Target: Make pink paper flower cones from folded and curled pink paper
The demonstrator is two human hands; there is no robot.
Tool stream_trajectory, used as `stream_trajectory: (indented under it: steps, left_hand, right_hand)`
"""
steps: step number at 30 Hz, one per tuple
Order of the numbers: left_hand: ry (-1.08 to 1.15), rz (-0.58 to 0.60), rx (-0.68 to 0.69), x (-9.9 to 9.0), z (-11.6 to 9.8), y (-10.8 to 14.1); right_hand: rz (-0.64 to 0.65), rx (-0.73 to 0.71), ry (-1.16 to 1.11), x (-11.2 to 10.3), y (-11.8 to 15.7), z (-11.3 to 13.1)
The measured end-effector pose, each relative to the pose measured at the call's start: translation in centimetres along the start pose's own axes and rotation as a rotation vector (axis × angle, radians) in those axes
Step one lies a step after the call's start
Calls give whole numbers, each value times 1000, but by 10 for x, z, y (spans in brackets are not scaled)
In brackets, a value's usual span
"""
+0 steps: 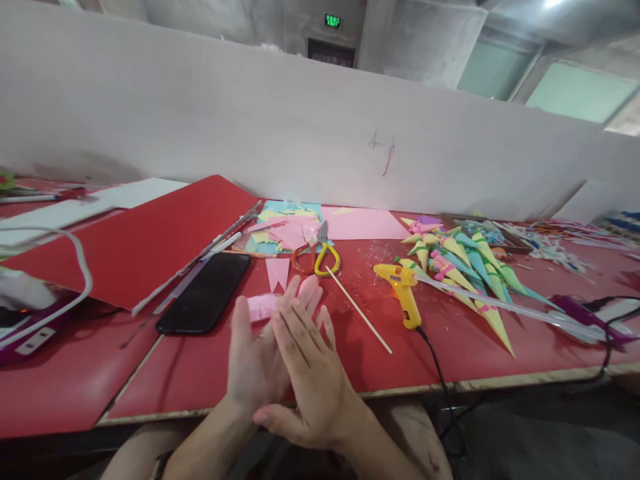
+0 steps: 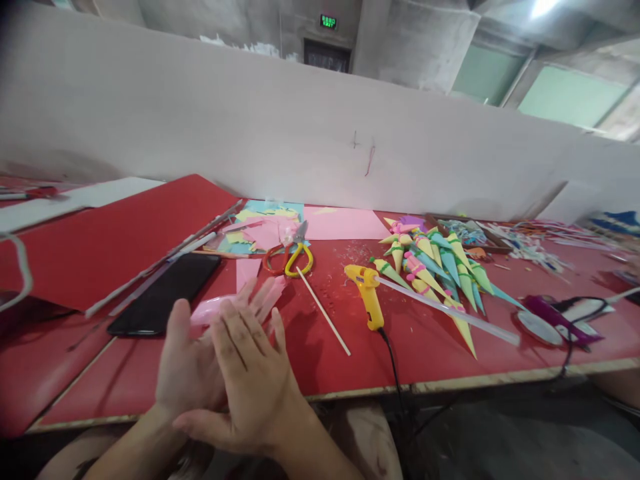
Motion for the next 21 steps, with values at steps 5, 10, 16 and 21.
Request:
stream_trajectory:
  steps: [5, 10, 16, 21]
  left_hand:
    - [-4, 22, -59, 4, 7, -2]
    - [-17, 24, 28, -1, -11, -2]
    - [26, 36, -54, 1, 6, -4]
    - [18, 60, -1, 1, -11, -2]
  right_hand:
    - [-73, 114, 50, -5, 0, -13]
    - [-40, 7, 49, -1, 3, -3]
    - [-46, -19, 81, -6, -2, -3]
    - [-54, 56, 79, -3, 2, -10]
Point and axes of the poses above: each hand's wrist, its own y-axis away from the middle knuckle, its own x-axis out of the palm, z = x × y, the point moved 3 cm from there along -y, towards the middle knuckle, and after that the axes turned 1 degree about -y, right-handed, at the moved point
